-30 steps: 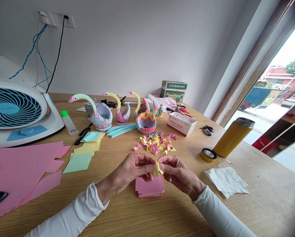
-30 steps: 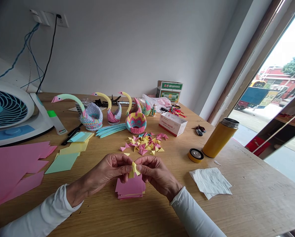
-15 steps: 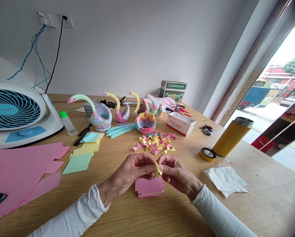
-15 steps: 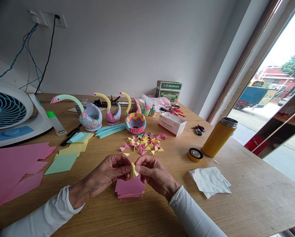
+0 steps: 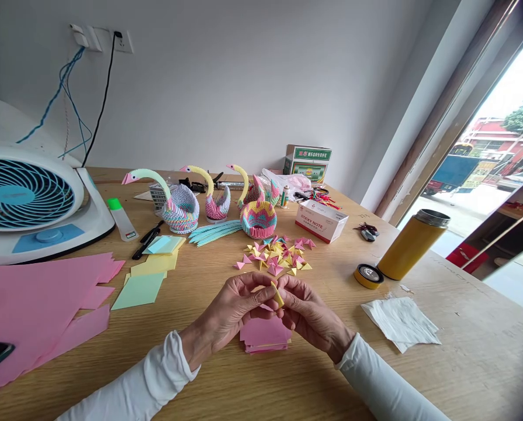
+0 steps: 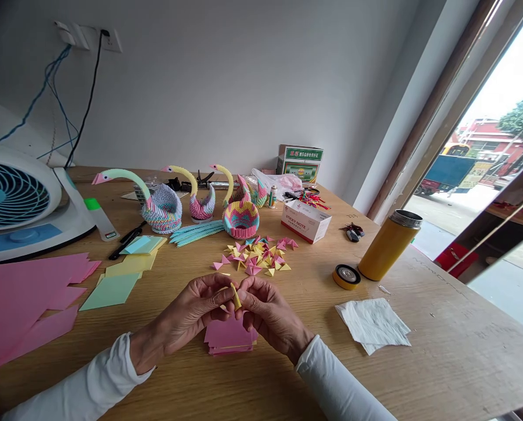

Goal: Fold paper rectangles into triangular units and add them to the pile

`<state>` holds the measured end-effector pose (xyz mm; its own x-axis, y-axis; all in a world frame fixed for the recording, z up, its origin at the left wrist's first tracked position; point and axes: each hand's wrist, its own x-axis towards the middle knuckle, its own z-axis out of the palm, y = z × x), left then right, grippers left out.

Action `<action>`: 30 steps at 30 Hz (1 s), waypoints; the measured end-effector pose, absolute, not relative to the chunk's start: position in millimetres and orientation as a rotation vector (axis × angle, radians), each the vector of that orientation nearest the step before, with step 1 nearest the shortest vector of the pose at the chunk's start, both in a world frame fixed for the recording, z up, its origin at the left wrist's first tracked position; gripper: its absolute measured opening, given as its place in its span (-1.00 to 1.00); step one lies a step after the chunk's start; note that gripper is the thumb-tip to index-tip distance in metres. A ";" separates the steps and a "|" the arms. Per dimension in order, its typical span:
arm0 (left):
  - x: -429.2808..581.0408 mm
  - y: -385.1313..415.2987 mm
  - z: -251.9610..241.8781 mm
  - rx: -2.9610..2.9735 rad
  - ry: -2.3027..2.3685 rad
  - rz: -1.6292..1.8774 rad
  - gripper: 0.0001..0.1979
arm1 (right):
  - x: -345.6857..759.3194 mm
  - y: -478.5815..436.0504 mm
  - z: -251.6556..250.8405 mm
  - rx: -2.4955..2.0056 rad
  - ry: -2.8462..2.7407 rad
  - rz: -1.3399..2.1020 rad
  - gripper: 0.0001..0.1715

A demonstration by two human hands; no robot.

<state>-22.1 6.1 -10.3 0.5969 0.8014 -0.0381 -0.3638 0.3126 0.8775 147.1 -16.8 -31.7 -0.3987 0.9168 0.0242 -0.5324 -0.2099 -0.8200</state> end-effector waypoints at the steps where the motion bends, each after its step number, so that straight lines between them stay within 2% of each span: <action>1: -21.8 6.7 -10.9 0.958 0.540 0.841 -0.78 | 146.1 -16.9 -32.6 -0.593 -0.960 1.777 -0.78; 9: -16.9 0.8 -9.0 0.995 0.636 1.112 -0.78 | 135.8 -21.4 -30.4 -0.681 -1.141 1.421 -0.66; 16: -17.4 -2.0 -5.6 1.268 0.723 1.133 -0.74 | 137.3 -22.7 -27.1 -0.842 -1.180 1.179 -0.73; 23: -21.9 2.1 -4.0 1.384 0.770 1.056 -0.73 | 144.1 -19.6 -29.0 -0.805 -1.184 1.138 -0.80; 28: -18.5 0.0 -0.7 1.259 0.777 1.089 -0.74 | 144.0 -18.5 -32.5 -0.755 -1.139 1.205 -0.64; 30: -17.0 -0.8 0.2 1.237 0.766 1.080 -0.73 | 144.0 -18.4 -34.4 -0.763 -1.147 1.212 -0.73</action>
